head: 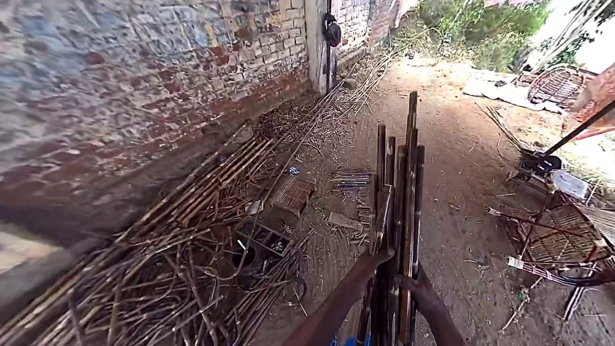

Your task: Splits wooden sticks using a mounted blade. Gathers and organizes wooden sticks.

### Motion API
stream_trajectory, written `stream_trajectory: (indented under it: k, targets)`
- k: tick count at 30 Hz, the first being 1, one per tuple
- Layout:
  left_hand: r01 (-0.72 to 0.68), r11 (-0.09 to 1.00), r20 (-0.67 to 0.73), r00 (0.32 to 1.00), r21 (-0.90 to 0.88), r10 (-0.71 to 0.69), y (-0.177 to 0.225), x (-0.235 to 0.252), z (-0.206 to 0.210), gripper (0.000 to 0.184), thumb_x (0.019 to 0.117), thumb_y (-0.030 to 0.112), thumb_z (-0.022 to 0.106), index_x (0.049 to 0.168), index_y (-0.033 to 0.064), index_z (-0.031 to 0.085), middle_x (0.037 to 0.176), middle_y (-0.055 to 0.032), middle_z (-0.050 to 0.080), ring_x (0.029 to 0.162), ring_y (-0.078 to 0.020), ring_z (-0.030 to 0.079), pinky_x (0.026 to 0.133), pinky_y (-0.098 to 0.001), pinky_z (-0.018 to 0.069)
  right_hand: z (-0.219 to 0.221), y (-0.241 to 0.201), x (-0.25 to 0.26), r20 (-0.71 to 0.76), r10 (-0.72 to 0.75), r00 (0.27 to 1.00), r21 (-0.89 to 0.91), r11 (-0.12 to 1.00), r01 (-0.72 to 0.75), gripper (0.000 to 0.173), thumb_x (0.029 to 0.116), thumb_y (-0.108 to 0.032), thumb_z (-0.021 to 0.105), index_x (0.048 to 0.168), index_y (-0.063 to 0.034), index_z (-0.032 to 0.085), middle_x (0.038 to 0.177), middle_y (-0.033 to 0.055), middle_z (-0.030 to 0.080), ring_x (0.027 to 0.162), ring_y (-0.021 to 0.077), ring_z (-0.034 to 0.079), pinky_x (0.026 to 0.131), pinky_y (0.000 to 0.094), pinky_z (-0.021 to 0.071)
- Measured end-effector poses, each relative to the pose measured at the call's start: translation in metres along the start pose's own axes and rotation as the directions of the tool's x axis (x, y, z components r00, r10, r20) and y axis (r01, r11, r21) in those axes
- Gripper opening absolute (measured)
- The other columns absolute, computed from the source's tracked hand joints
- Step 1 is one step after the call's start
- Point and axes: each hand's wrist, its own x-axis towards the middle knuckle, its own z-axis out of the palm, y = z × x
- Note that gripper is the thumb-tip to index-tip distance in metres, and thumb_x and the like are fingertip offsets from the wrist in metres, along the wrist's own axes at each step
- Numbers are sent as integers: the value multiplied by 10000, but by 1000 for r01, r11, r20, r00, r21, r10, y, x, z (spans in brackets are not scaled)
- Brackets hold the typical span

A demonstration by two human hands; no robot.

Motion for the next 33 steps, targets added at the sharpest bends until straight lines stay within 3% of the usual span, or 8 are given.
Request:
stream_trajectory:
  k: [4, 9, 15, 20, 24, 27, 29, 33]
  targets:
    - [66, 997, -7, 998, 32, -66, 20, 66, -43, 841, 888, 342, 800, 1545, 93, 338, 1292, -139, 656, 1138, -229, 674, 975, -419, 574, 20, 10, 64, 7, 131, 991, -39, 991, -131, 1130, 610, -363, 892, 1523, -43, 308, 1222, 115, 668, 1027, 171, 709, 869, 363, 621]
    - [24, 999, -105, 994, 43, -19, 87, 176, -79, 858, 846, 249, 850, 1520, 53, 356, 1259, -168, 665, 1102, -254, 692, 947, -429, 597, 41, -22, 198, 58, 68, 996, -33, 997, -66, 1068, 652, -273, 907, 1520, -51, 326, 1213, 110, 672, 1021, 166, 713, 874, 354, 626]
    - [-54, 907, -220, 963, 417, 159, 261, 327, -105, 632, 869, 327, 830, 1385, 88, 554, 1185, -126, 697, 1052, -244, 676, 895, -467, 573, 72, -105, 421, 80, -128, 989, 29, 992, 126, 907, 703, -269, 894, 1466, -119, 427, 1132, 94, 703, 954, 186, 725, 816, 389, 633]
    - [-115, 789, -219, 928, 604, 302, 424, 439, -124, 684, 882, 337, 818, 1440, 91, 509, 1178, -115, 707, 1033, -216, 701, 904, -451, 598, 130, -202, 578, 138, -353, 925, 332, 897, 292, 894, 757, -149, 883, 1492, -95, 377, 1170, 132, 689, 1008, 235, 715, 873, 443, 626]
    - [-7, 676, -277, 909, 737, 311, 507, 505, -155, 874, 808, 463, 857, 1504, 153, 430, 1249, -153, 670, 1078, -285, 680, 906, -526, 579, 185, -238, 666, 122, -343, 931, 445, 858, 257, 976, 819, -131, 825, 1593, -189, 233, 1270, 129, 647, 1057, 233, 696, 891, 455, 613]
    - [128, 625, -326, 921, 770, 212, 521, 567, -209, 929, 825, 476, 836, 1573, 211, 352, 1359, -170, 617, 1194, -351, 616, 957, -611, 517, 214, -217, 726, 137, -192, 972, 454, 884, 111, 962, 844, -194, 805, 1603, -282, 221, 1272, 122, 642, 1022, 241, 688, 837, 470, 598]
    - [200, 601, -370, 913, 774, 174, 502, 623, -265, 918, 795, 495, 858, 1530, 154, 427, 1319, -189, 638, 1176, -365, 627, 950, -613, 525, 233, -182, 774, 145, -78, 986, 480, 877, -1, 988, 822, -123, 818, 1599, -244, 220, 1244, 140, 646, 1007, 243, 685, 835, 460, 595]
    - [265, 627, -340, 941, 732, -1, 452, 752, -382, 919, 815, 414, 858, 1526, 75, 385, 1294, -183, 642, 1134, -279, 655, 941, -492, 569, 268, -84, 897, 81, 93, 992, 482, 868, -121, 1003, 751, -118, 840, 1561, -77, 249, 1203, 156, 659, 1012, 202, 701, 885, 403, 608]
